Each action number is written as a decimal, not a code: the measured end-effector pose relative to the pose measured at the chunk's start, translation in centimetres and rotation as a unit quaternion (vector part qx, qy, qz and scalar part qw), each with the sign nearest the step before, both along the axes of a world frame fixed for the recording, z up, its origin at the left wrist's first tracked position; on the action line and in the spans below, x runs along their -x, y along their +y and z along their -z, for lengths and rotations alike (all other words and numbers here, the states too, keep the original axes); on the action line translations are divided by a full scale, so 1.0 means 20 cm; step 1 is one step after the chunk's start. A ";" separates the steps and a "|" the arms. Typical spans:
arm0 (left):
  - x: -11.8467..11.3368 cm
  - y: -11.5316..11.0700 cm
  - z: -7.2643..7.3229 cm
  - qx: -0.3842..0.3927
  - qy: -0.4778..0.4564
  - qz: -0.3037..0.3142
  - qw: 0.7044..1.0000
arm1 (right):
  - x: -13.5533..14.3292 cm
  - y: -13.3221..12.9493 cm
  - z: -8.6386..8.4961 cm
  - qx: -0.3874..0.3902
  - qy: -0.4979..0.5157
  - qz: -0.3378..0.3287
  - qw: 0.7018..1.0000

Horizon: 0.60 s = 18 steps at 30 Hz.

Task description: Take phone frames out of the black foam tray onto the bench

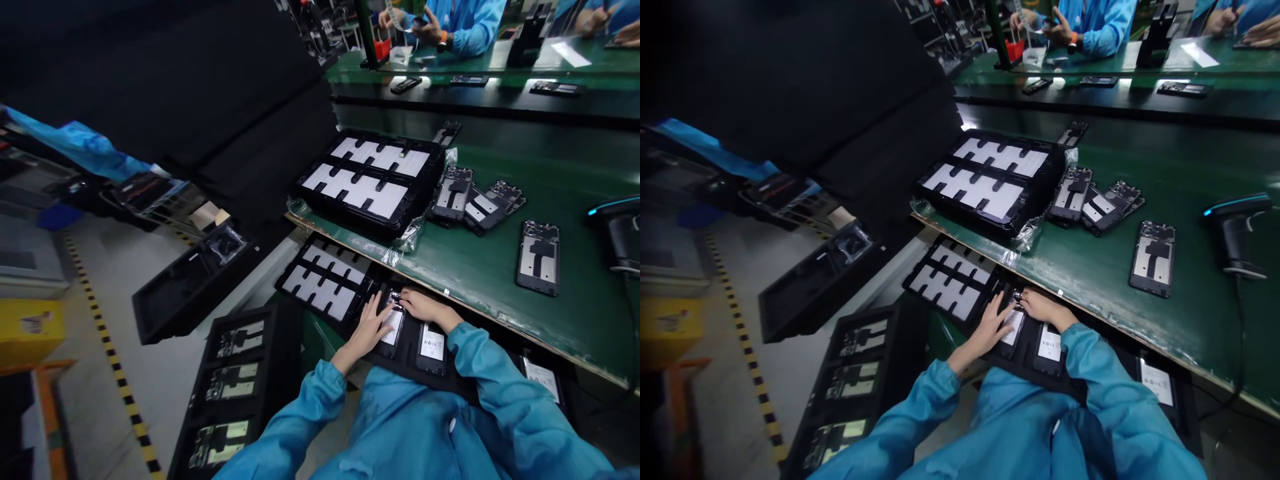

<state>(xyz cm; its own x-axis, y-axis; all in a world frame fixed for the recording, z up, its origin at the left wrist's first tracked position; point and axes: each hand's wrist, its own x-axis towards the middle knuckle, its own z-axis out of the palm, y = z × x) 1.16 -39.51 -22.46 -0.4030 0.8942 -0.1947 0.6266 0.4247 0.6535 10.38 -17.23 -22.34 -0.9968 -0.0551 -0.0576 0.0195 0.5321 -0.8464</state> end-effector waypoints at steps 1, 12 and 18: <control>-0.01 -0.02 0.01 -0.005 -0.022 -0.036 0.999 | 0.00 0.01 -0.01 -0.003 0.000 0.003 1.000; -0.06 -0.12 -0.05 0.013 -0.349 -0.299 0.888 | -0.31 -0.17 -0.30 -0.091 0.032 0.115 0.989; -0.01 -0.21 0.00 0.061 -0.377 -0.284 0.880 | -1.07 -0.15 -0.28 -0.222 -0.059 0.406 0.885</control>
<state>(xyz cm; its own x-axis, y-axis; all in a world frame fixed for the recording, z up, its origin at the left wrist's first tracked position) 1.38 -43.62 -22.39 -0.4936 0.5450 -0.6778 -0.3001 0.6247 0.7209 31.75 -20.21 -16.84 -0.6831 0.7303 0.0008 0.6217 0.5821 -0.5240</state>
